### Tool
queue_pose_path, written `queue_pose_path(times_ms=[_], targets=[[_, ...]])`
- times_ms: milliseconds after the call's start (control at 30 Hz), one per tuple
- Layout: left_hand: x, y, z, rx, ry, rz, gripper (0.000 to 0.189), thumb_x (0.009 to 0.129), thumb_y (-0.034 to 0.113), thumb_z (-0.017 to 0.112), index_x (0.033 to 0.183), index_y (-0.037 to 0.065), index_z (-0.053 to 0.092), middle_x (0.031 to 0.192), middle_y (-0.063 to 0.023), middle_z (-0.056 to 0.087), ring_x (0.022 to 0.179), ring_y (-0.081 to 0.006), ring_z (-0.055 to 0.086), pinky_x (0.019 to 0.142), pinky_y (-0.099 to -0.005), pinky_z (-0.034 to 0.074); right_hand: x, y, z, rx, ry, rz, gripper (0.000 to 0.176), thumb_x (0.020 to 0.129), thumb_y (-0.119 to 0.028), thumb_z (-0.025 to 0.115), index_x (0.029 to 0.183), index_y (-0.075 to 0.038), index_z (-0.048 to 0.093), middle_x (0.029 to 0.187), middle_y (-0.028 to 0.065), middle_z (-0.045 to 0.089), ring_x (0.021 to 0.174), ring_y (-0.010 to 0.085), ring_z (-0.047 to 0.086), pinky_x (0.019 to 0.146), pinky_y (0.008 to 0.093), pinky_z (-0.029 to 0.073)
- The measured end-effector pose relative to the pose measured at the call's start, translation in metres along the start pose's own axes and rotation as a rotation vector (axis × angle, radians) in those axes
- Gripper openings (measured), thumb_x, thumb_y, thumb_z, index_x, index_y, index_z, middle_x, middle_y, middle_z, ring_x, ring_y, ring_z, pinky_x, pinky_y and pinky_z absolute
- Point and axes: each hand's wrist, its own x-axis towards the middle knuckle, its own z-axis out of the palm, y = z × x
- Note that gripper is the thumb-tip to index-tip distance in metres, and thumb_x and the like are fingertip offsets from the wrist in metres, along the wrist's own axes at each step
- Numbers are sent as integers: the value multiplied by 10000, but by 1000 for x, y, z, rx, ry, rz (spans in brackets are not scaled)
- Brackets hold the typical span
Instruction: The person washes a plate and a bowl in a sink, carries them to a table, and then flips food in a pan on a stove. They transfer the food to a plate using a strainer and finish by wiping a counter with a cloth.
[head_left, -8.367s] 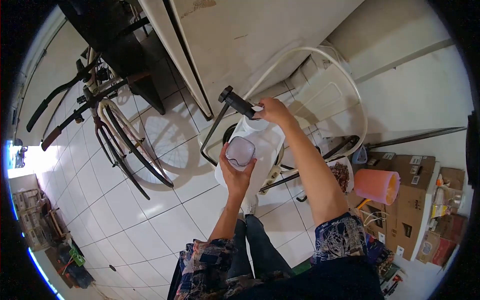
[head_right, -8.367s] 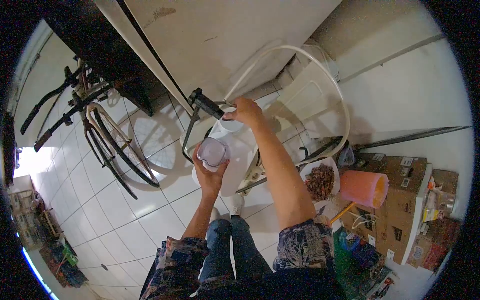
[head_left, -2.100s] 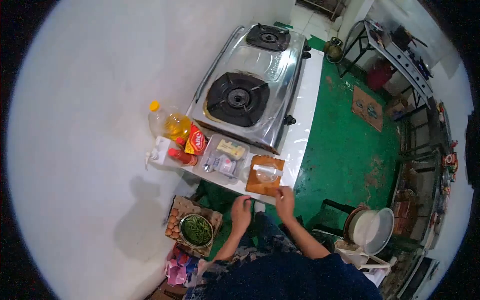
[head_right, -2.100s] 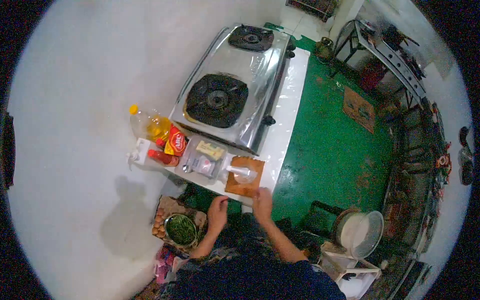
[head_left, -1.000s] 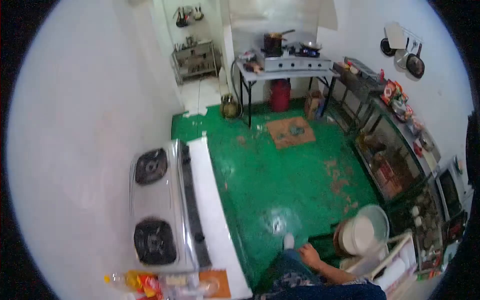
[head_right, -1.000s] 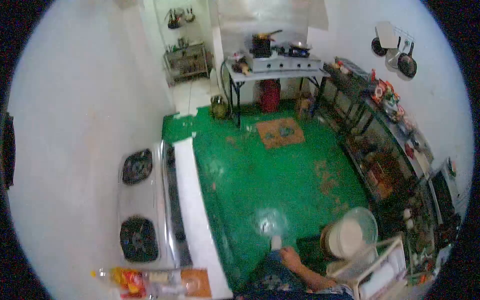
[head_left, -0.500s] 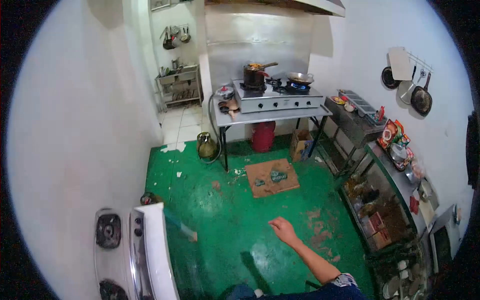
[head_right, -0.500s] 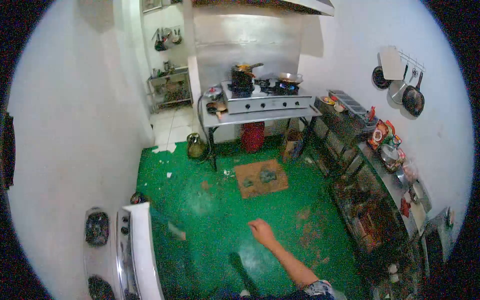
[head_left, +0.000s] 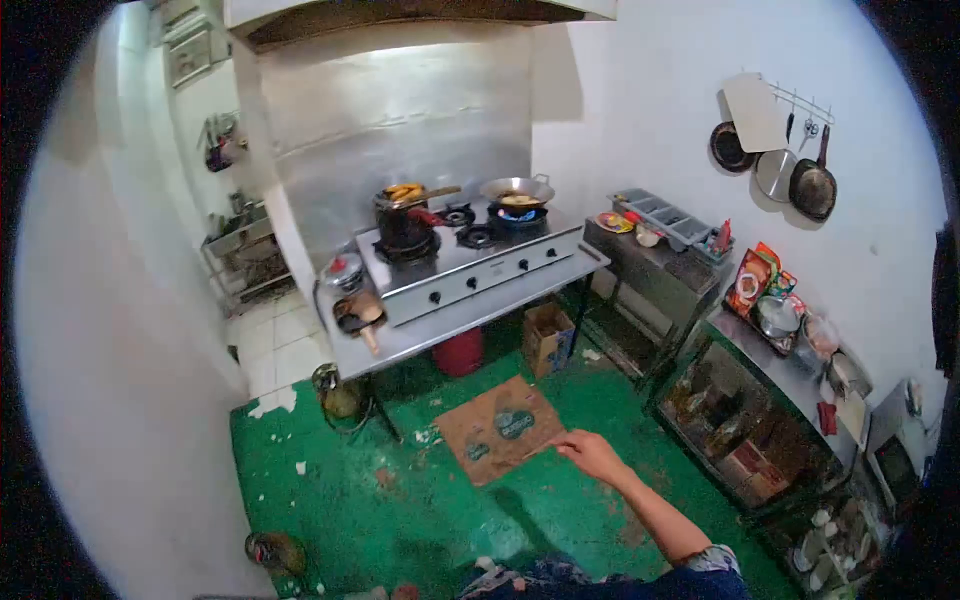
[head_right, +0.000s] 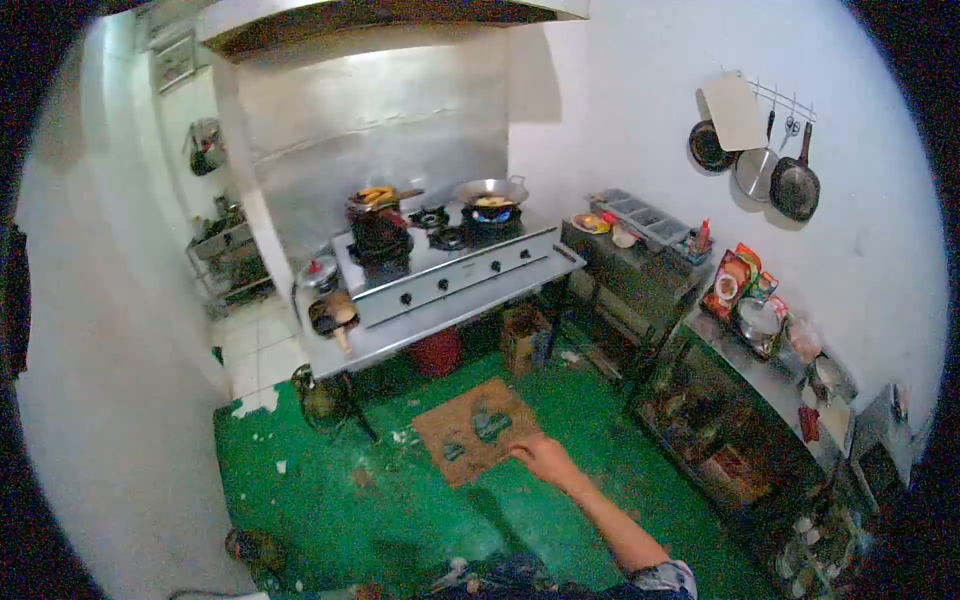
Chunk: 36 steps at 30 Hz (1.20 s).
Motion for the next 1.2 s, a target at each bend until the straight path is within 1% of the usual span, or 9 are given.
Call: queue_pose_path(times_ms=[333, 400, 533, 567, 600, 800, 967, 1033, 1200], targets=[[228, 132, 167, 87, -140, -241, 248, 802, 229, 678, 972, 83, 570, 959, -68, 633, 949, -185, 603, 781, -370, 470, -49, 230, 54, 745, -566, 1126, 279, 857, -192, 560, 1116, -102, 612, 1118, 57, 620, 975, 219, 599, 870, 360, 462], [230, 149, 220, 199, -223, -143, 276, 810, 255, 668, 995, 75, 572, 973, -70, 630, 952, -188, 598, 797, -364, 465, -12, 220, 54, 435, -557, 945, 267, 871, -180, 539, 1112, -85, 601, 1088, 82, 615, 995, 241, 584, 911, 370, 437], [230, 208, 306, 333, -305, -27, 338, 826, 308, 650, 1042, 60, 577, 999, -73, 624, 959, -195, 588, 830, -353, 455, -90, 555, 266, -121, -340, -281, 272, 892, -237, 522, 1073, -51, 602, 890, 123, 602, 820, 294, 577, 828, 400, 454], [232, 229, 323, 356, -318, -8, 354, 830, 321, 645, 1054, 56, 578, 1006, -74, 623, 960, -196, 586, 838, -350, 453, -29, 468, 195, 129, -657, 618, 270, 890, -239, 524, 1070, -53, 602, 892, 122, 604, 818, 291, 579, 818, 399, 456], [238, 249, 338, 376, -327, 4, 371, 833, 334, 640, 1066, 52, 580, 1012, -75, 621, 962, -198, 583, 846, -347, 450, 4, 451, 169, 145, -690, 741, 269, 889, -240, 526, 1067, -54, 603, 894, 121, 605, 816, 288, 580, 808, 398, 458], [364, 260, 404, 213, -592, 341, 391, 868, 346, 588, 1081, 18, 602, 1064, -100, 609, 989, -224, 562, 896, -358, 430, 113, 487, 121, 69, -731, 722, 259, 880, -249, 539, 1047, -63, 605, 907, 114, 616, 805, 267, 590, 746, 391, 467], [450, 333, 468, 468, -592, -19, 318, 886, 277, 559, 1073, 24, 599, 1066, -133, 608, 1017, -257, 558, 894, -347, 428, 182, 515, 99, -22, -682, 885, 252, 872, -257, 549, 1031, -71, 607, 918, 108, 624, 796, 250, 599, 695, 384, 476], [460, 365, 487, 537, -613, -16, 316, 886, 276, 558, 1074, 25, 599, 1066, -135, 608, 1019, -259, 558, 894, -346, 428, 114, 591, 146, 463, -114, 411, 342, 893, -334, 509, 1137, -100, 564, 973, 124, 622, 871, 297, 606, 730, 425, 474], [484, 414, 555, 766, -729, -73, 311, 887, 271, 555, 1075, 27, 599, 1068, -140, 606, 1022, -265, 558, 895, -345, 428, 204, 512, 33, -31, -486, 792, 382, 904, -385, 472, 1131, -84, 534, 1031, 131, 602, 938, 343, 585, 780, 493, 463]])
